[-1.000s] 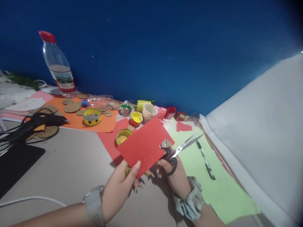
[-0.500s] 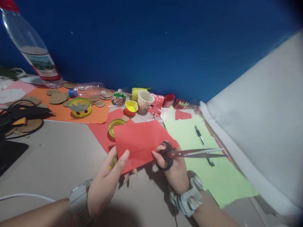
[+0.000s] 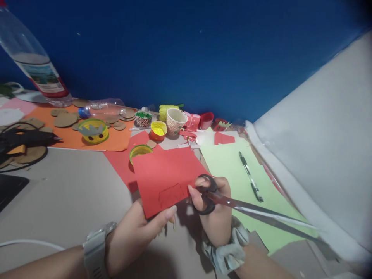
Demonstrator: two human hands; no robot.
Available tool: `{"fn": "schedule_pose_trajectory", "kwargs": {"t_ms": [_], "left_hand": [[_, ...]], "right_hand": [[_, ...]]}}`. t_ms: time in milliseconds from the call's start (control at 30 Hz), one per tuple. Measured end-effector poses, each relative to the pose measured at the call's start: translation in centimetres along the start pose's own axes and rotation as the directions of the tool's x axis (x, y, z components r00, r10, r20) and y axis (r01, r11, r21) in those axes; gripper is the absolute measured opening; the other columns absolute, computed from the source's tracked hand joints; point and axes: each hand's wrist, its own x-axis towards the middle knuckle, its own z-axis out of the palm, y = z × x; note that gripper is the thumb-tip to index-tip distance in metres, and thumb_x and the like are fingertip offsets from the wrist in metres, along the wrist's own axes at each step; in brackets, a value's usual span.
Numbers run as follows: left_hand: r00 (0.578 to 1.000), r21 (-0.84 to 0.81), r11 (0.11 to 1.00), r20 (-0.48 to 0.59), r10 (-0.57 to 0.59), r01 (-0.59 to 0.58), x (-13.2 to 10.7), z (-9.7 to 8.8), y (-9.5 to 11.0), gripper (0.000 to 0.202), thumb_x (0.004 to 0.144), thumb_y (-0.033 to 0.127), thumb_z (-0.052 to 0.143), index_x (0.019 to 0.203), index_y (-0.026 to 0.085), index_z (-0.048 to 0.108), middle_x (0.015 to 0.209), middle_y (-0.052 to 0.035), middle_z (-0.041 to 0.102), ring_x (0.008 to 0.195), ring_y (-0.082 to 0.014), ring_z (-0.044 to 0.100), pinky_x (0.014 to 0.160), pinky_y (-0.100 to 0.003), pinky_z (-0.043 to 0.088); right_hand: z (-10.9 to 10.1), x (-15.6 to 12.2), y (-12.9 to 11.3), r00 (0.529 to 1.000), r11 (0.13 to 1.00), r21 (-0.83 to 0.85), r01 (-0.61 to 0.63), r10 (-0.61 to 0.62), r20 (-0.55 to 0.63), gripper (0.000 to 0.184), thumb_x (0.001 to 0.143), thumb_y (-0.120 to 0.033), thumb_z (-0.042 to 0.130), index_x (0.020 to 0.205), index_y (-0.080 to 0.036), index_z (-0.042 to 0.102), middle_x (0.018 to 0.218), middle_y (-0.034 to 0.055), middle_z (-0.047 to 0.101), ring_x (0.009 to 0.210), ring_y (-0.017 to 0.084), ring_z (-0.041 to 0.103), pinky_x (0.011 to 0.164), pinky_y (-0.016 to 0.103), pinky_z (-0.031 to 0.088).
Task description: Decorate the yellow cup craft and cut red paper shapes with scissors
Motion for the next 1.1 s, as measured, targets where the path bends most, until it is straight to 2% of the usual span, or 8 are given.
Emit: {"fn": "schedule_pose_trajectory", "kwargs": {"t_ms": [233, 367, 433, 533, 733, 800, 900, 1100], "left_hand": [[0.994, -0.033, 0.998, -0.096, -0.057, 0.055, -0.1, 0.4, -0.4, 0.05, 0.088, 0.058, 0.046, 0.059, 0.019, 0.057, 0.054, -0.001, 0.05, 0.05, -0.0141, 0.048, 0.049, -0.024, 0.042], [0.976, -0.043, 0.997, -0.208, -0.07, 0.063, -0.2, 0.1, -0.5, 0.055, 0.089, 0.06, 0.045, 0.055, 0.019, 0.055, 0.05, 0.0002, 0.048, 0.048, -0.0131, 0.046, 0.049, -0.024, 0.039], [0.951, -0.081, 0.995, -0.299, -0.074, 0.052, -0.2, 0.0, -0.4, 0.058, 0.091, 0.061, 0.041, 0.052, 0.019, 0.054, 0.047, 0.0011, 0.045, 0.045, -0.0118, 0.043, 0.047, -0.024, 0.036], [0.906, -0.167, 0.986, -0.418, -0.06, -0.012, -0.2, -0.1, -0.3, 0.061, 0.092, 0.062, 0.039, 0.052, 0.019, 0.052, 0.048, 0.0013, 0.045, 0.044, -0.0105, 0.04, 0.046, -0.023, 0.034], [0.876, -0.283, 0.959, -0.465, -0.127, -0.011, 0.0, -0.2, -0.2, 0.064, 0.089, 0.068, 0.038, 0.049, 0.018, 0.049, 0.045, 0.0017, 0.041, 0.042, -0.0094, 0.035, 0.041, -0.024, 0.027], [0.866, -0.294, 0.955, -0.486, -0.121, -0.031, 0.1, -0.2, -0.2, 0.062, 0.09, 0.065, 0.042, 0.05, 0.019, 0.049, 0.047, 0.0011, 0.044, 0.043, -0.0097, 0.039, 0.042, -0.023, 0.03], [0.865, -0.245, 0.969, -0.493, -0.094, -0.034, 0.2, -0.3, -0.1, 0.058, 0.092, 0.059, 0.043, 0.05, 0.019, 0.048, 0.046, 0.0013, 0.045, 0.043, -0.0102, 0.041, 0.043, -0.023, 0.033], [0.935, -0.054, 0.998, -0.355, 0.005, -0.026, -0.2, -0.4, 0.0, 0.051, 0.091, 0.051, 0.049, 0.05, 0.02, 0.047, 0.047, 0.0021, 0.044, 0.043, -0.0108, 0.041, 0.044, -0.023, 0.035]], "right_hand": [[0.3, -0.5, -0.5, 0.993, 0.991, 0.121, -0.05, 0.037, 0.108, 0.025, 0.08, -0.013, 0.066, 0.088, -0.028, 0.048, 0.081, -0.0039, 0.061, 0.065, 0.013, 0.06, 0.06, 0.027, 0.052], [-0.3, -0.4, -0.1, 0.929, 0.939, 0.266, -0.219, 0.117, 0.351, 0.027, 0.081, -0.026, 0.073, 0.092, -0.027, 0.048, 0.083, -0.0004, 0.064, 0.067, 0.016, 0.062, 0.06, 0.028, 0.053], [-0.6, -0.4, 0.1, 0.792, 0.866, 0.296, -0.403, 0.167, 0.588, 0.032, 0.079, -0.035, 0.076, 0.091, -0.024, 0.047, 0.081, 0.001, 0.064, 0.069, 0.016, 0.062, 0.062, 0.027, 0.052], [-0.9, -0.2, 0.3, 0.493, 0.747, 0.182, -0.639, 0.216, 0.843, 0.043, 0.072, -0.047, 0.079, 0.088, -0.02, 0.05, 0.073, -0.0015, 0.057, 0.058, 0.01, 0.054, 0.054, 0.021, 0.046], [-2.1, 1.9, 0.0, 0.018, 0.663, -0.108, -0.741, 0.181, 0.983, 0.059, 0.074, -0.068, 0.064, 0.098, -0.016, 0.053, 0.077, 0.0006, 0.054, 0.051, 0.006, 0.046, 0.041, 0.016, 0.039], [-2.7, 2.7, -0.2, -0.059, 0.675, -0.153, -0.722, 0.16, 0.985, 0.061, 0.075, -0.07, 0.061, 0.101, -0.015, 0.053, 0.076, -0.0005, 0.052, 0.048, 0.005, 0.043, 0.04, 0.016, 0.038], [-3.2, 3.2, -0.3, -0.089, 0.692, -0.203, -0.692, 0.197, 0.976, 0.059, 0.078, -0.07, 0.057, 0.103, -0.017, 0.052, 0.077, -0.0016, 0.048, 0.049, 0.005, 0.04, 0.039, 0.016, 0.037], [-2.6, 2.4, 0.6, -0.011, 0.706, -0.128, -0.697, 0.169, 0.986, 0.058, 0.08, -0.068, 0.057, 0.106, -0.017, 0.05, 0.083, -0.001, 0.045, 0.055, 0.006, 0.044, 0.042, 0.014, 0.045]]}}
